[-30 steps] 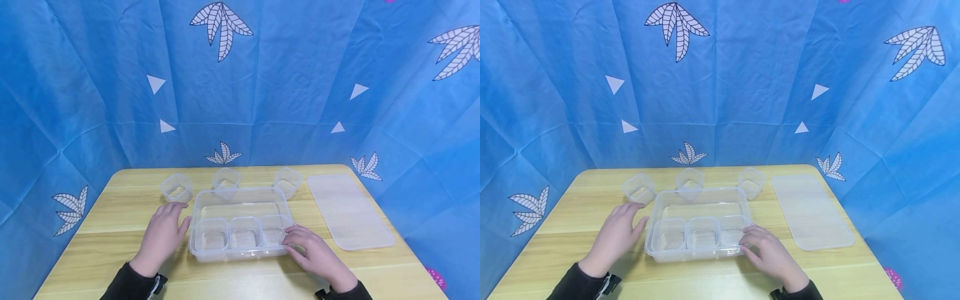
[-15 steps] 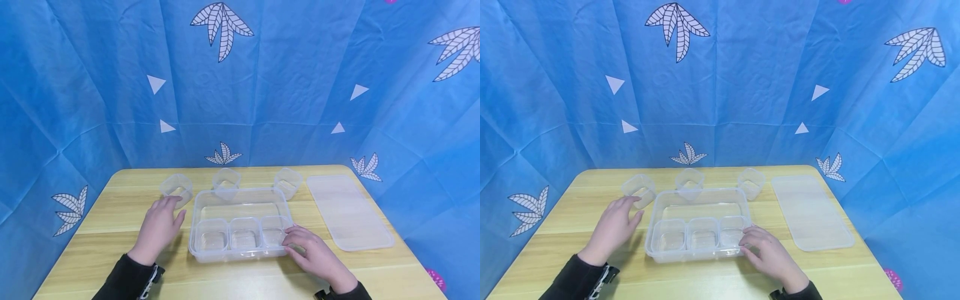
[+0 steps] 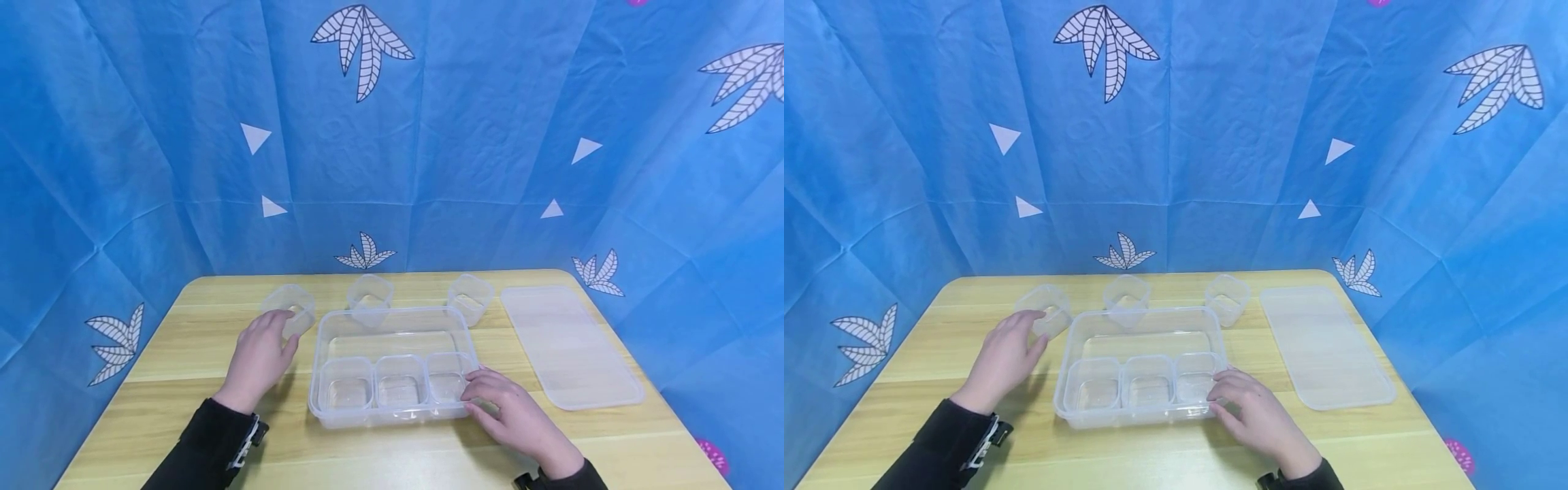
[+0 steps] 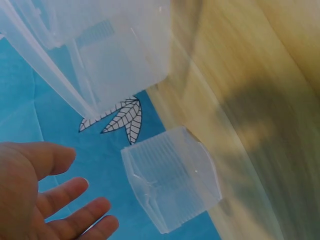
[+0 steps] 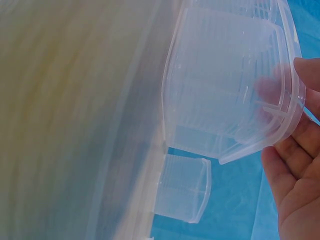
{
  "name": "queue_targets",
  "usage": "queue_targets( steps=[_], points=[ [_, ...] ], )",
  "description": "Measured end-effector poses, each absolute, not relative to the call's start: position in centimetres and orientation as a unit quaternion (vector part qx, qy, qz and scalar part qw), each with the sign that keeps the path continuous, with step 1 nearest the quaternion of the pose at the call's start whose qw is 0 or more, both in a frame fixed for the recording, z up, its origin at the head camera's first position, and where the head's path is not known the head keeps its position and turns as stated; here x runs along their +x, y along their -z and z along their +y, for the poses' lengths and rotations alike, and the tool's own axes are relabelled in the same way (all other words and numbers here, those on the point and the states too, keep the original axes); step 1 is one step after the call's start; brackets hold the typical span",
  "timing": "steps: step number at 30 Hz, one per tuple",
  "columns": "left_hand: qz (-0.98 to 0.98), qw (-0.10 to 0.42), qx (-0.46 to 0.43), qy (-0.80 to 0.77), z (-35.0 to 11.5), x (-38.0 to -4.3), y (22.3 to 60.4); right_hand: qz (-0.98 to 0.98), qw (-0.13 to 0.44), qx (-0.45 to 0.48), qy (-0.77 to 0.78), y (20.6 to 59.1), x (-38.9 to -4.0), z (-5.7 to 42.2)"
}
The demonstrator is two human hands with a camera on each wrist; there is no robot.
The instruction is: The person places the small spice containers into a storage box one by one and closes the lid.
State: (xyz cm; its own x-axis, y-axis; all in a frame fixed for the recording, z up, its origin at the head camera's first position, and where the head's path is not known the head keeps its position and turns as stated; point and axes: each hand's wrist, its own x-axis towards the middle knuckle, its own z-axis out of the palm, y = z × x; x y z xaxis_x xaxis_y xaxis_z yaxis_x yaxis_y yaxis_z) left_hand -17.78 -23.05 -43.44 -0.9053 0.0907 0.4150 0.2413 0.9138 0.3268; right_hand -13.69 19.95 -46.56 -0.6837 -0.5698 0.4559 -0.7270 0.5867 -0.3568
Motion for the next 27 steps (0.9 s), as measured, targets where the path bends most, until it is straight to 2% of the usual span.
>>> queue_targets(
  steps=[11, 27],
  points=[
    [-0.964, 0.186, -0.070, 0.179, -23.6, -18.7, 43.8, -0.870, 0.166, 0.377, -0.272, 46.8, -13.7, 19.8],
    [-0.966, 0.186, -0.072, 0.168, -24.2, -20.3, 45.0, -0.875, 0.149, 0.371, -0.272, 46.8, -13.8, 20.0]
  ],
)
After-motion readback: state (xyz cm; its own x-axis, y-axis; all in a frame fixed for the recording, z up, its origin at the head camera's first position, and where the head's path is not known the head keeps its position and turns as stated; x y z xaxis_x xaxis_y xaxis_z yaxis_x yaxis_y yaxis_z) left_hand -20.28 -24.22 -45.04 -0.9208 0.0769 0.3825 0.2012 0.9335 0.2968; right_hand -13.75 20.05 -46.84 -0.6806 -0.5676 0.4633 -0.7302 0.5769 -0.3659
